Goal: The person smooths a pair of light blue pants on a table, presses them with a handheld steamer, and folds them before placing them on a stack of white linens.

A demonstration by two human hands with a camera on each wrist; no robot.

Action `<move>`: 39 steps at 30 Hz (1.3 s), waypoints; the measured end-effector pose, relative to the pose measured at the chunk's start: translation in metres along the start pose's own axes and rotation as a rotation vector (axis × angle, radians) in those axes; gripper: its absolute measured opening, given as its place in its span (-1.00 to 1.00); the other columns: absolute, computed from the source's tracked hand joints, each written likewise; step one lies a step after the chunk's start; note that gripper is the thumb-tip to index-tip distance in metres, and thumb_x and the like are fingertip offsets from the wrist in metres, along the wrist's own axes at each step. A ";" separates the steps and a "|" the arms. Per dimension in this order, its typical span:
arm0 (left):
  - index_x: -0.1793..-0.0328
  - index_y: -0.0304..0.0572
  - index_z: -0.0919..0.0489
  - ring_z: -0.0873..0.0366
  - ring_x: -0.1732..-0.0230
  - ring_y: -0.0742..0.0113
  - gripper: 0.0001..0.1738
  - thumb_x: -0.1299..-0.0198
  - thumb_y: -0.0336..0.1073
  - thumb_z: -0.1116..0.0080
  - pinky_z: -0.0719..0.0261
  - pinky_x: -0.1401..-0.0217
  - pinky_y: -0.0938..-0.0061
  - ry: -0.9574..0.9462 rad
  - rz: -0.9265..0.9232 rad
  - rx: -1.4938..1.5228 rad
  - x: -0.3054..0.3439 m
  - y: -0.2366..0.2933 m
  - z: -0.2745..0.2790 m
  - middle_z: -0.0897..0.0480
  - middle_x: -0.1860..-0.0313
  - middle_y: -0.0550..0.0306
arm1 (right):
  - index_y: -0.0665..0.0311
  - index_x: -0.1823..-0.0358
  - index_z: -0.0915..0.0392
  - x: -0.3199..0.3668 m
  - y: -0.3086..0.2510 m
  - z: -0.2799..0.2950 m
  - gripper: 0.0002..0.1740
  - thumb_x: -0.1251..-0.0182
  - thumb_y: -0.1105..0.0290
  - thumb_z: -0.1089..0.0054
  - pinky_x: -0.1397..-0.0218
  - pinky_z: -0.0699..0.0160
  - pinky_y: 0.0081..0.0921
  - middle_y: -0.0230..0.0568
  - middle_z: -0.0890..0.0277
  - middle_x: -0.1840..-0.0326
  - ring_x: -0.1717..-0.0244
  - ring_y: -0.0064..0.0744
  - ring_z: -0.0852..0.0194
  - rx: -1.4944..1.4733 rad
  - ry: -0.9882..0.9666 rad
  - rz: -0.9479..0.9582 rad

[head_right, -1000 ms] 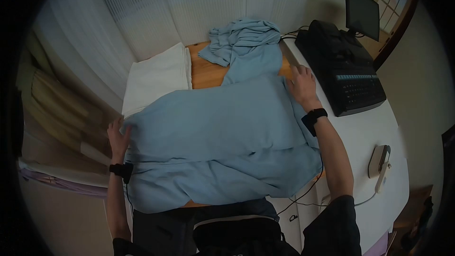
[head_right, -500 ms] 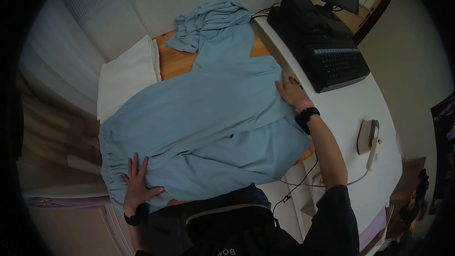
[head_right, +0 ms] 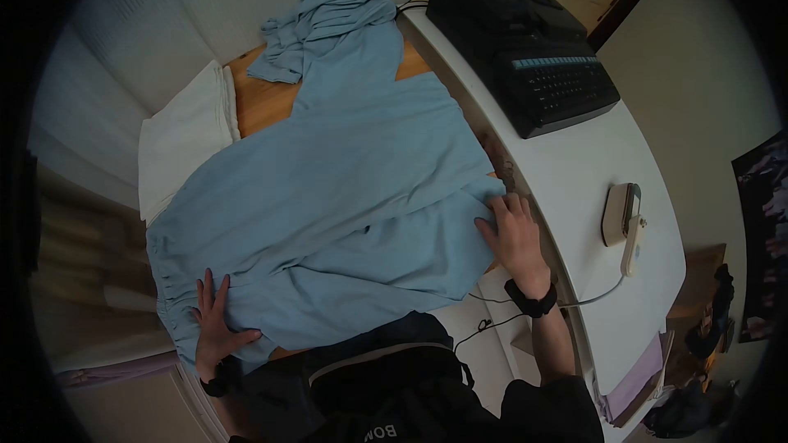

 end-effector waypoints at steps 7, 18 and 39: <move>-0.67 0.11 -0.28 0.35 -0.77 -0.22 0.27 0.23 0.27 -0.59 0.37 -0.54 -0.61 0.018 0.011 0.063 -0.012 -0.032 0.005 0.11 -0.79 0.06 | 0.26 0.24 -0.43 0.047 0.029 0.049 -0.72 -0.62 0.22 -0.09 0.29 -0.12 -0.64 -0.53 -0.31 0.44 0.36 -0.73 -0.16 -0.753 0.101 -0.368; -0.72 0.34 -0.18 0.32 -0.77 -0.24 0.36 0.32 0.17 -0.66 0.28 -0.54 -0.61 0.015 0.072 0.035 -0.014 -0.029 0.016 0.23 -0.81 0.18 | 0.14 0.02 -0.42 0.089 0.024 0.142 -0.79 -0.44 0.39 -0.27 0.29 -0.46 -0.65 -0.37 -0.56 0.31 0.34 -0.65 -0.51 -1.093 0.725 -0.454; -0.50 -0.26 -0.46 -0.16 -0.64 -0.19 -0.30 -0.30 -0.12 -0.36 -0.20 -0.60 0.04 0.455 -0.063 -0.064 0.058 -0.063 0.023 -0.26 -0.62 -0.25 | 0.29 -0.17 -0.56 0.016 -0.028 0.013 -0.58 -0.36 0.26 -0.35 -0.12 -0.61 -0.26 -0.06 -0.57 -0.14 -0.11 -0.06 -0.59 -0.075 0.090 -0.018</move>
Point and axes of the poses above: each hand's wrist, its own x-axis away from the middle knuckle, its own z-axis out of the back of the hand, y = z × x, the point moved 4 cm from there along -x, towards the middle knuckle
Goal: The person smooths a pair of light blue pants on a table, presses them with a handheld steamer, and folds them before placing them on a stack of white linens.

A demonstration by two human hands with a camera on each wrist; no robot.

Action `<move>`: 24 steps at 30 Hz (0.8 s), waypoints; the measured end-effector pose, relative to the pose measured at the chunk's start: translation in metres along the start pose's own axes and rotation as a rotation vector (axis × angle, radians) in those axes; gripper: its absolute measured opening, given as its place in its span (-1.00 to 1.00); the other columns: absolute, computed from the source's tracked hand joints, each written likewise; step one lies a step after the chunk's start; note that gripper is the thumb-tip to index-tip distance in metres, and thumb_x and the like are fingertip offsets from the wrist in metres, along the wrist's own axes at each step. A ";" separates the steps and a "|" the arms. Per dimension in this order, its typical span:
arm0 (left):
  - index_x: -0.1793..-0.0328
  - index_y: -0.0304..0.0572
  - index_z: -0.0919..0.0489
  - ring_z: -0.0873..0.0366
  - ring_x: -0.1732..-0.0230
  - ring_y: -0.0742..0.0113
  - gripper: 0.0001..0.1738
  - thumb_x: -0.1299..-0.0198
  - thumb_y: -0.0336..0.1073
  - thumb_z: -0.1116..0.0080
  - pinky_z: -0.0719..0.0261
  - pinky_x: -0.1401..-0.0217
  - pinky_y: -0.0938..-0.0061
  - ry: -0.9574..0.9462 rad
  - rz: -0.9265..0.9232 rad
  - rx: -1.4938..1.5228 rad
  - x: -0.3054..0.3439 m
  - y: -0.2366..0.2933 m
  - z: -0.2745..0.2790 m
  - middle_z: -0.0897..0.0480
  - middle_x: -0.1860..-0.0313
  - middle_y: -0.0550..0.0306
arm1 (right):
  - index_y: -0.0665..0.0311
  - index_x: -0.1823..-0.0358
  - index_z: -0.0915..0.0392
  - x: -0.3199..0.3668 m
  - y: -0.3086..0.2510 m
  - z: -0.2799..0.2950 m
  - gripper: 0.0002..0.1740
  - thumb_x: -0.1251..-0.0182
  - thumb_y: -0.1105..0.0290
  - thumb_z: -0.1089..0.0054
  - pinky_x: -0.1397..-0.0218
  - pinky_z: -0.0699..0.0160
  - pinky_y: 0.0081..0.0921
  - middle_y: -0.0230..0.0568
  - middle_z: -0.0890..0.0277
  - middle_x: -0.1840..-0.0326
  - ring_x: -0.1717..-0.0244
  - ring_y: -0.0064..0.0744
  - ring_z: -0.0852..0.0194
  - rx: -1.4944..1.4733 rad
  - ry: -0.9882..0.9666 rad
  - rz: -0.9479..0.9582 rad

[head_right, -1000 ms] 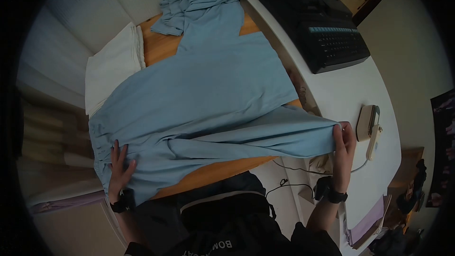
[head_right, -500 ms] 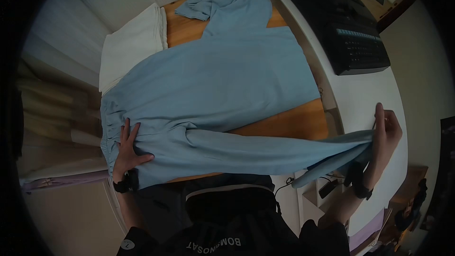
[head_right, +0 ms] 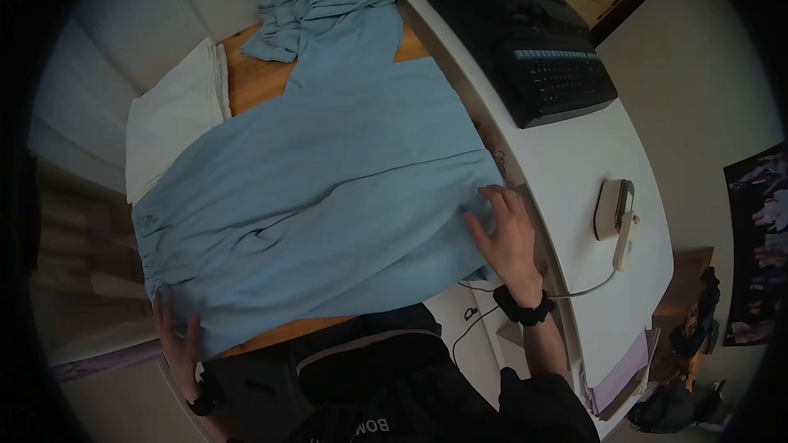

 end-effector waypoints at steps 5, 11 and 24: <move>-0.46 -0.43 -0.44 -0.37 -0.50 -0.17 -0.30 -0.47 0.05 -0.16 -0.30 -0.52 0.11 0.245 0.575 0.145 0.072 -0.153 -0.028 -0.41 -0.47 -0.39 | 0.36 -0.32 -0.43 0.124 0.072 -0.046 -0.38 -0.50 -0.01 -0.20 -0.28 -0.53 -0.06 0.01 -0.48 -0.28 -0.30 -0.04 -0.48 -0.759 0.283 -0.863; -0.58 -0.35 -0.31 -0.49 -0.42 0.04 -0.13 -0.43 0.21 -0.17 -0.52 -0.38 0.10 0.093 1.030 1.081 0.063 -0.124 -0.039 -0.46 -0.47 -0.24 | 0.44 -0.51 -0.17 0.163 0.050 -0.122 0.05 -0.40 -0.39 -0.10 -0.52 -0.30 -0.02 0.05 -0.32 -0.45 -0.47 0.02 -0.32 -1.994 -0.088 -1.345; -0.60 -0.23 -0.28 -0.45 -0.39 0.11 -0.29 -0.34 -0.37 -0.24 -0.39 -0.47 0.21 0.607 0.656 1.025 0.022 -0.099 0.063 -0.44 -0.44 -0.12 | 0.32 0.29 -0.45 0.090 0.147 -0.037 -0.79 -0.54 0.37 -0.11 -0.24 -0.65 -0.29 -0.38 -0.36 0.41 0.33 -0.54 -0.38 -2.034 0.256 -0.543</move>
Point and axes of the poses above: each hand's wrist, its own x-axis away from the middle knuckle, its own z-axis out of the back of the hand, y = z × x, the point moved 4 cm from there along -x, towards the middle knuckle
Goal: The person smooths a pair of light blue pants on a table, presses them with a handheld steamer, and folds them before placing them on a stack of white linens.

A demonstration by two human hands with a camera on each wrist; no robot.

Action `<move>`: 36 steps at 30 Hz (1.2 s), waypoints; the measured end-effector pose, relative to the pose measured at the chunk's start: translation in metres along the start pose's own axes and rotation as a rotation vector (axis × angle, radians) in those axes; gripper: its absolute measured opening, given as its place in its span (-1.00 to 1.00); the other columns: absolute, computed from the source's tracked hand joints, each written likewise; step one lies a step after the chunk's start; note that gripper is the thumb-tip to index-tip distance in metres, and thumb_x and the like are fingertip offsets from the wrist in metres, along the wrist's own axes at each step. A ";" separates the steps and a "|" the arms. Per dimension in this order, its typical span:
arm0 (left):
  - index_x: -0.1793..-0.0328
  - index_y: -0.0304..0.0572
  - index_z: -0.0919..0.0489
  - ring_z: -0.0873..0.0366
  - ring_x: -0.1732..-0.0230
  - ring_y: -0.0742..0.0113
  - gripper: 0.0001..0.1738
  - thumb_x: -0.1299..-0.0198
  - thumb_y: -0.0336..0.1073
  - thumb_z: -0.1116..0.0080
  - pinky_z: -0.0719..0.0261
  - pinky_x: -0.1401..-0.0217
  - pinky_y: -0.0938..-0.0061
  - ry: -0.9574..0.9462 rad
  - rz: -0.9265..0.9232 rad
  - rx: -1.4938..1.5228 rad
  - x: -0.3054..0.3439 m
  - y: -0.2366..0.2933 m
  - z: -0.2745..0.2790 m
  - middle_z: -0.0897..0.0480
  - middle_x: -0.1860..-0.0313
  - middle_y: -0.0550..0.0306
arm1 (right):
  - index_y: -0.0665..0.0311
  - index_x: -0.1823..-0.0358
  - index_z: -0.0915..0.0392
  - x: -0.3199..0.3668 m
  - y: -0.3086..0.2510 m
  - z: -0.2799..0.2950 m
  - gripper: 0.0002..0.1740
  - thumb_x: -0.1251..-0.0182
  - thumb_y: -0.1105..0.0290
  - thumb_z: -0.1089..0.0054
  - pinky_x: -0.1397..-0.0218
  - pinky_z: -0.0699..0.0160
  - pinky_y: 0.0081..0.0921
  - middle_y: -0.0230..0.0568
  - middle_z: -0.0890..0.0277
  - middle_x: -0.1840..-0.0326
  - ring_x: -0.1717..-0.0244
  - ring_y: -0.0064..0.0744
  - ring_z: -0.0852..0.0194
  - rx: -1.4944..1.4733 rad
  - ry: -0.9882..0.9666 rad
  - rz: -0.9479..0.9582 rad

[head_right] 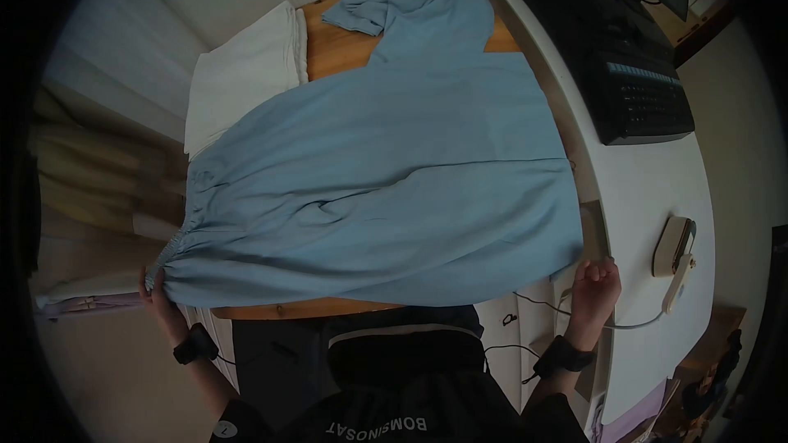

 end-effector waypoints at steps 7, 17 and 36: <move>-0.48 -0.26 -0.40 -0.51 -0.31 0.13 -0.37 -0.33 -0.31 -0.32 -0.43 -0.41 0.28 -0.003 -0.037 0.086 -0.016 0.026 0.005 -0.57 -0.28 -0.08 | 0.29 -0.54 -0.21 0.071 0.137 -0.025 -0.11 -0.41 -0.16 -0.24 -0.57 -0.21 -0.10 -0.21 -0.24 -0.53 -0.51 -0.21 -0.21 -0.167 0.572 -0.559; -0.37 -0.34 -0.52 -0.49 -0.40 0.07 -0.47 -0.41 -0.15 -0.25 -0.34 -0.53 0.14 -0.240 0.519 0.545 -0.029 0.024 0.008 -0.60 -0.34 -0.06 | 0.37 -0.41 -0.41 0.032 0.015 -0.022 -0.48 -0.58 0.21 -0.04 -0.43 -0.44 -0.20 -0.03 -0.47 -0.39 -0.30 -0.18 -0.48 0.206 0.612 -0.034; -0.48 -0.13 -0.44 -0.24 -0.49 -0.33 -0.29 -0.22 -0.16 -0.42 -0.30 -0.50 -0.05 -0.180 -0.631 -1.155 0.050 -0.010 -0.078 -0.36 -0.50 -0.21 | 0.30 -0.46 -0.35 -0.002 0.024 0.017 -0.43 -0.58 0.11 0.06 -0.52 -0.19 -0.15 -0.11 -0.38 -0.46 -0.48 -0.20 -0.29 0.363 0.558 0.034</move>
Point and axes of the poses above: each hand's wrist, its own x-axis away from the middle knuckle, its own z-axis out of the back of the hand, y = z × x, the point moved 4 cm from there along -x, towards the middle knuckle
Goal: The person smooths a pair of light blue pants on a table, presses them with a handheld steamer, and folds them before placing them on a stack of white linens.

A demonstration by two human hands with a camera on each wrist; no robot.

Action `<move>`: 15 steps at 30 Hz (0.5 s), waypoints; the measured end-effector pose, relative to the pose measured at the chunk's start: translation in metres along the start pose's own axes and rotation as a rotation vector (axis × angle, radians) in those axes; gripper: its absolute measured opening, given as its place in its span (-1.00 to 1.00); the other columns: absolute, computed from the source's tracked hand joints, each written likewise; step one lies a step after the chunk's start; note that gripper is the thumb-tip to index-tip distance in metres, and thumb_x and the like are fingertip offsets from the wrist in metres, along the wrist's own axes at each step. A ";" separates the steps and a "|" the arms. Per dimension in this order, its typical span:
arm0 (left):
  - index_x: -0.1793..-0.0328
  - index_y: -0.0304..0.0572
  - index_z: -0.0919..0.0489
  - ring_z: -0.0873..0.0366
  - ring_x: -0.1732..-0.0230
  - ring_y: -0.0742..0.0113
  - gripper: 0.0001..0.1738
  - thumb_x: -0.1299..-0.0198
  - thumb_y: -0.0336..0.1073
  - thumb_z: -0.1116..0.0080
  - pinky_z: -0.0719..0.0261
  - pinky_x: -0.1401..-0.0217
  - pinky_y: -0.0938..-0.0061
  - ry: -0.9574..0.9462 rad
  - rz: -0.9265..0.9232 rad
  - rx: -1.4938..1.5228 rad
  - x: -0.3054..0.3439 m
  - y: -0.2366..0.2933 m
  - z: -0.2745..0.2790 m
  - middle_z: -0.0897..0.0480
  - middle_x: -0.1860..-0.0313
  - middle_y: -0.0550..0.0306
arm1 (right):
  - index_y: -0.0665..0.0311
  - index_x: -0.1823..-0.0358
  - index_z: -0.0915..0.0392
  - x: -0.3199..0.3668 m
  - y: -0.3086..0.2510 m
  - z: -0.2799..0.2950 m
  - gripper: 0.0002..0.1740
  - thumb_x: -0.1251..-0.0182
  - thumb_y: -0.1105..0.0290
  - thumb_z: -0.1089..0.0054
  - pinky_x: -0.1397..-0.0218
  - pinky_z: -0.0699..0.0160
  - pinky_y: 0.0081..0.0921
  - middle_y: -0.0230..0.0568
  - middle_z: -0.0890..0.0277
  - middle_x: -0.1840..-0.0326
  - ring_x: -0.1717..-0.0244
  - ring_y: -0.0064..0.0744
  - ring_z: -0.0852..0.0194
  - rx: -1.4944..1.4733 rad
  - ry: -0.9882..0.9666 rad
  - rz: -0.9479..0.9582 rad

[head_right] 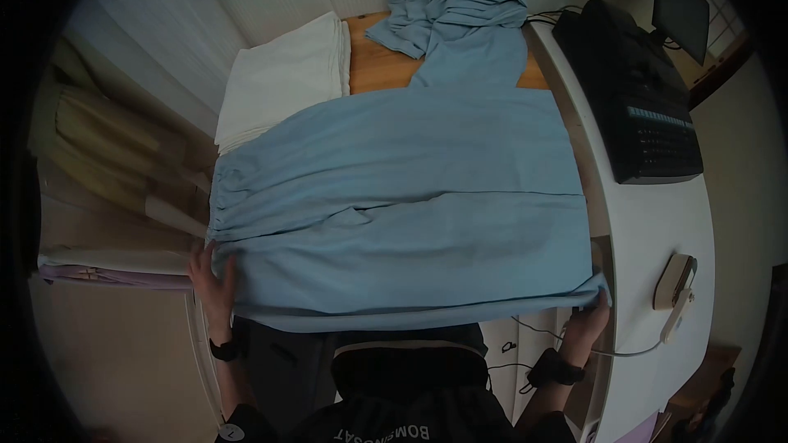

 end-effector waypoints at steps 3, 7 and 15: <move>-0.56 0.00 -0.40 0.02 -0.66 -0.30 -0.27 -0.31 -0.02 -0.33 -0.10 -0.63 -0.13 -0.346 -0.366 0.215 -0.009 0.109 -0.006 -0.18 -0.65 -0.09 | 0.27 -0.50 -0.33 0.010 0.013 0.023 -0.39 -0.58 0.07 0.07 -0.54 -0.14 -0.16 -0.14 -0.33 -0.52 -0.49 -0.18 -0.27 -0.001 -0.083 -0.111; -0.66 0.15 -0.28 0.23 -0.74 -0.26 -0.18 -0.35 0.18 -0.22 0.07 -0.64 -0.33 -0.479 -0.694 0.144 -0.017 0.197 -0.019 0.07 -0.77 0.00 | 0.27 -0.55 -0.27 0.069 0.007 0.009 -0.35 -0.56 0.09 0.01 -0.57 -0.14 -0.14 -0.04 -0.27 -0.56 -0.53 -0.11 -0.24 0.167 0.000 0.001; -0.73 0.30 -0.12 0.30 -0.73 -0.35 -0.21 -0.48 0.34 0.15 0.18 -0.49 -0.69 -0.594 -0.721 0.043 -0.033 0.248 -0.109 0.17 -0.77 0.00 | 0.31 -0.67 0.00 0.077 0.000 -0.141 -0.11 -0.53 -0.05 -0.08 -0.68 0.11 0.03 0.25 0.01 -0.68 -0.70 0.34 0.18 1.655 -0.439 0.702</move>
Point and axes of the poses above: each hand's wrist, its own x-axis away from the middle knuckle, its own z-axis out of the back of the hand, y = z × x, the point moved 4 cm from there along -x, towards the middle knuckle
